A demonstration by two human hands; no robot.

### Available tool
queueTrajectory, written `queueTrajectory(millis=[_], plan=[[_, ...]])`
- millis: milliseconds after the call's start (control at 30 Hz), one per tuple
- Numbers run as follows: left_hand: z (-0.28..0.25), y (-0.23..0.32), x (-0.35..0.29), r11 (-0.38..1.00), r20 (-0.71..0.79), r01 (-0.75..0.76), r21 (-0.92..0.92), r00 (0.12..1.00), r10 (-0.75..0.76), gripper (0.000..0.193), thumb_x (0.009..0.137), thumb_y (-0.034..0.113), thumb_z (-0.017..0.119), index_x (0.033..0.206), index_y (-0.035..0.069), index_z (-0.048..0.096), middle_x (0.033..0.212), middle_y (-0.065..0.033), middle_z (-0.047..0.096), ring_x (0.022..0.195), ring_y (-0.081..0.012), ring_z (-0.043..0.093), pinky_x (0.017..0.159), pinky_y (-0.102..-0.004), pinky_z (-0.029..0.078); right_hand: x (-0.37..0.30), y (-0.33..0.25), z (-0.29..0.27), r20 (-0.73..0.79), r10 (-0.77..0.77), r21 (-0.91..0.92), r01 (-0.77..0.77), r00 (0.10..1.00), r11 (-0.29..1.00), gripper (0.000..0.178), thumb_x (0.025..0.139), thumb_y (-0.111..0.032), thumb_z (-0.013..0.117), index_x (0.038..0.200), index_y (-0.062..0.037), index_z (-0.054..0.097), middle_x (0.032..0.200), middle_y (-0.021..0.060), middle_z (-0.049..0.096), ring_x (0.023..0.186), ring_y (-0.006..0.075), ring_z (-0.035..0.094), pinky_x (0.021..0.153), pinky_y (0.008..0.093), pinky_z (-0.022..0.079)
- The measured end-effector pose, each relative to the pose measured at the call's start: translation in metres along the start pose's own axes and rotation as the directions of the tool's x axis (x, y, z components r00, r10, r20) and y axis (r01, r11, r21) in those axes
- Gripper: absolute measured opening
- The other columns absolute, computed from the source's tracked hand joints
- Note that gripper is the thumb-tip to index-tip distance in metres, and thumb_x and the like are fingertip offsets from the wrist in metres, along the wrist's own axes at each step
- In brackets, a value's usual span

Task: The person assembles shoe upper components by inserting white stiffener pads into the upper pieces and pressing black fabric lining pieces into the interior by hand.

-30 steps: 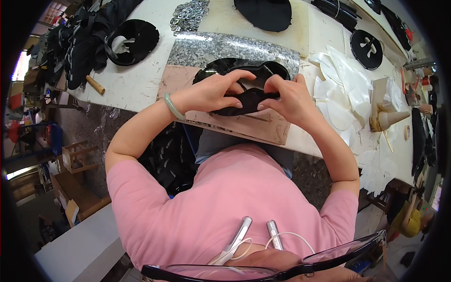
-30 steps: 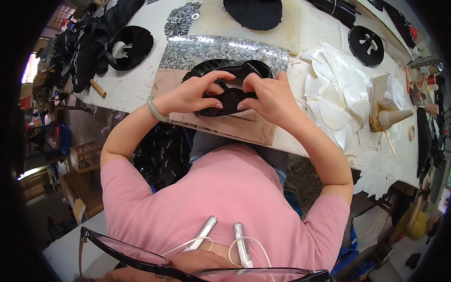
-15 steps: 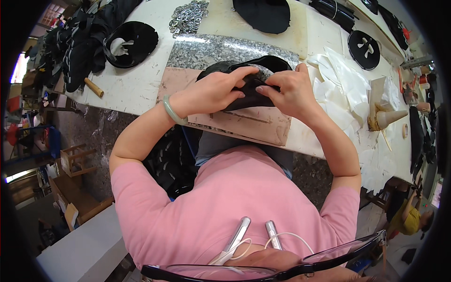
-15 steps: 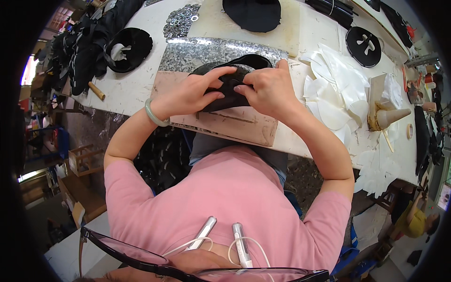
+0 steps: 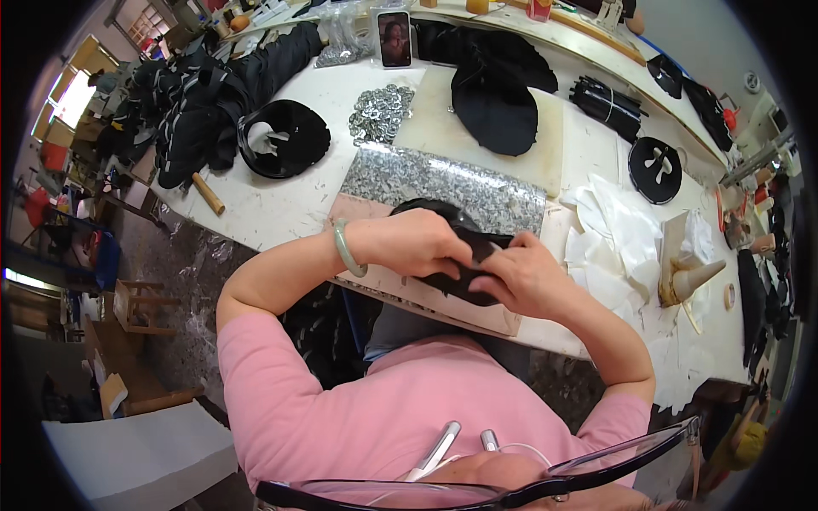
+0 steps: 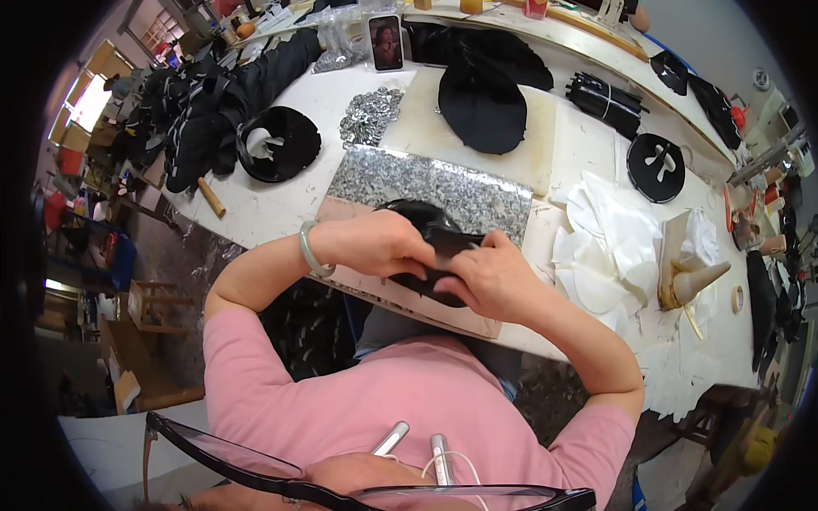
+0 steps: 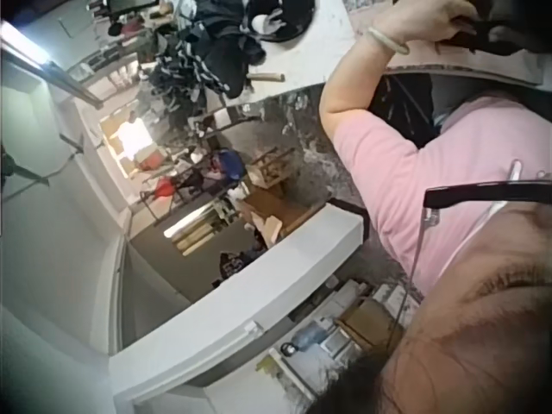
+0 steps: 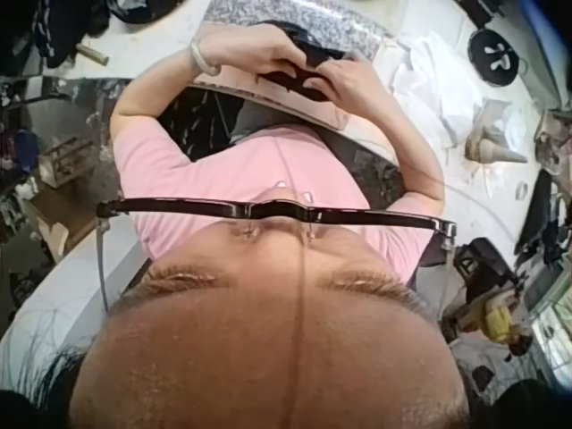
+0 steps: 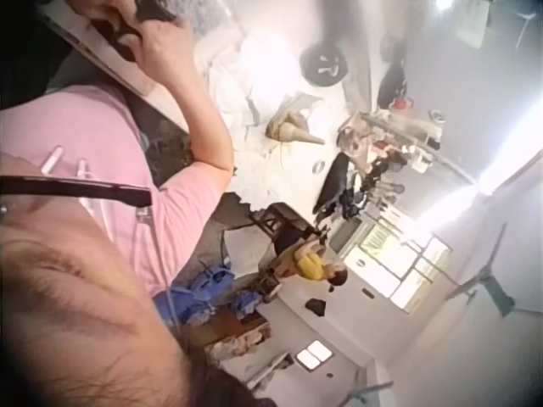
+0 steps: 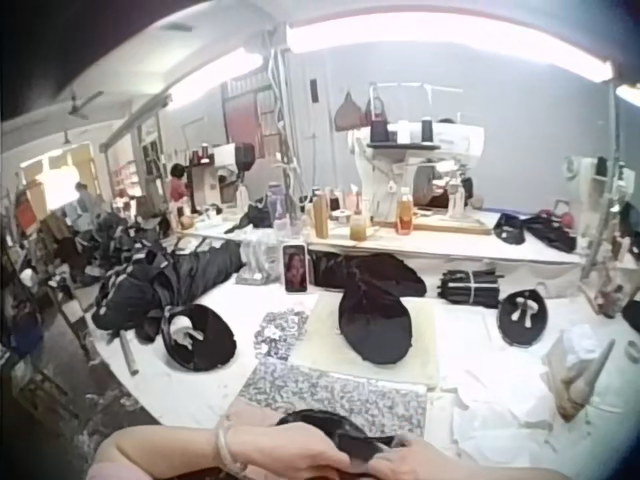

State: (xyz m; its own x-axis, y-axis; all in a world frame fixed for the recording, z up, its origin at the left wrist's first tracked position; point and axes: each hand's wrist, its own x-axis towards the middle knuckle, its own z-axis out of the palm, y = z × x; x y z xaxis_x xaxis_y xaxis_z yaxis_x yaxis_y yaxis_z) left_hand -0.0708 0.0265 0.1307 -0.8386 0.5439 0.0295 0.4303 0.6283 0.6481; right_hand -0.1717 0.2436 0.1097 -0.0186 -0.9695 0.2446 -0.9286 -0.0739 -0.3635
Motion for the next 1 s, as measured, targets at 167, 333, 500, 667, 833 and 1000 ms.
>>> queueTrajectory(millis=[167, 333, 500, 667, 833, 1000], plan=[[0.006, 0.0, 0.002, 0.986, 0.057, -0.009, 0.164, 0.998, 0.0, 0.014, 0.08, 0.019, 0.068, 0.086, 0.007, 0.064, 0.078, -0.0107, 0.063, 0.08, -0.0314, 0.061, 0.067, -0.0403, 0.047, -0.002, 0.005, 0.002, -0.074, -0.036, -0.075, 0.03, 0.997, 0.997, 0.032, 0.083, -0.036, 0.067, 0.066, -0.0102, 0.059, 0.059, 0.0051, 0.058, 0.058, 0.0246, 0.057, 0.066, 0.0347, 0.042], [0.003, 0.005, 0.007, 0.986, 0.174, -0.036, 0.162, 0.985, 0.007, 0.023, 0.075, 0.028, 0.071, 0.078, 0.006, 0.064, 0.082, -0.007, 0.064, 0.086, -0.03, 0.061, 0.073, -0.0411, 0.045, -0.005, -0.001, -0.007, -0.032, -0.03, 0.101, 0.034, 0.999, 0.994, 0.031, 0.081, -0.034, 0.069, 0.066, -0.0093, 0.059, 0.058, 0.0051, 0.056, 0.057, 0.0257, 0.057, 0.068, 0.0356, 0.043], [0.015, -0.002, 0.007, 0.93, 0.038, -0.216, 0.297, 0.976, 0.214, 0.022, 0.081, 0.031, 0.068, 0.079, 0.01, 0.063, 0.077, -0.0011, 0.061, 0.088, -0.019, 0.056, 0.095, -0.0446, 0.032, -0.002, 0.001, -0.001, -0.063, -0.053, 0.093, 0.059, 0.997, 0.994, 0.023, 0.079, -0.027, 0.072, 0.074, -0.0079, 0.06, 0.069, 0.0052, 0.059, 0.069, 0.0247, 0.059, 0.072, 0.0353, 0.043], [0.002, 0.0, -0.001, 0.939, 0.068, -0.256, 0.228, 0.967, 0.248, 0.02, 0.085, 0.03, 0.066, 0.082, 0.011, 0.062, 0.077, -0.0008, 0.06, 0.082, -0.0187, 0.058, 0.099, -0.052, 0.029, -0.005, -0.004, -0.01, -0.005, 0.03, 0.252, -0.028, 1.0, 0.967, 0.017, 0.078, -0.02, 0.071, 0.079, -0.0071, 0.06, 0.072, 0.0066, 0.06, 0.072, 0.025, 0.059, 0.075, 0.0355, 0.042], [0.01, -0.001, 0.003, 0.939, -0.015, -0.202, 0.277, 0.977, 0.214, 0.016, 0.084, 0.028, 0.069, 0.085, 0.012, 0.064, 0.076, 0.0017, 0.059, 0.081, -0.0181, 0.058, 0.1, -0.0546, 0.027, -0.002, -0.009, 0.004, -0.185, -0.023, 0.159, 0.053, 0.982, 0.986, 0.018, 0.078, -0.021, 0.072, 0.082, -0.0074, 0.061, 0.072, 0.0061, 0.059, 0.071, 0.0238, 0.059, 0.077, 0.0368, 0.042], [-0.002, 0.007, -0.004, 0.971, 0.006, -0.188, 0.148, 0.982, 0.189, 0.014, 0.085, 0.026, 0.068, 0.09, 0.014, 0.064, 0.076, 0.0009, 0.059, 0.083, -0.019, 0.059, 0.102, -0.056, 0.026, 0.002, -0.009, -0.011, -0.1, -0.096, 0.242, 0.118, 0.99, 0.963, 0.018, 0.082, -0.022, 0.07, 0.081, -0.0078, 0.06, 0.069, 0.0043, 0.058, 0.067, 0.0226, 0.058, 0.08, 0.038, 0.041]])
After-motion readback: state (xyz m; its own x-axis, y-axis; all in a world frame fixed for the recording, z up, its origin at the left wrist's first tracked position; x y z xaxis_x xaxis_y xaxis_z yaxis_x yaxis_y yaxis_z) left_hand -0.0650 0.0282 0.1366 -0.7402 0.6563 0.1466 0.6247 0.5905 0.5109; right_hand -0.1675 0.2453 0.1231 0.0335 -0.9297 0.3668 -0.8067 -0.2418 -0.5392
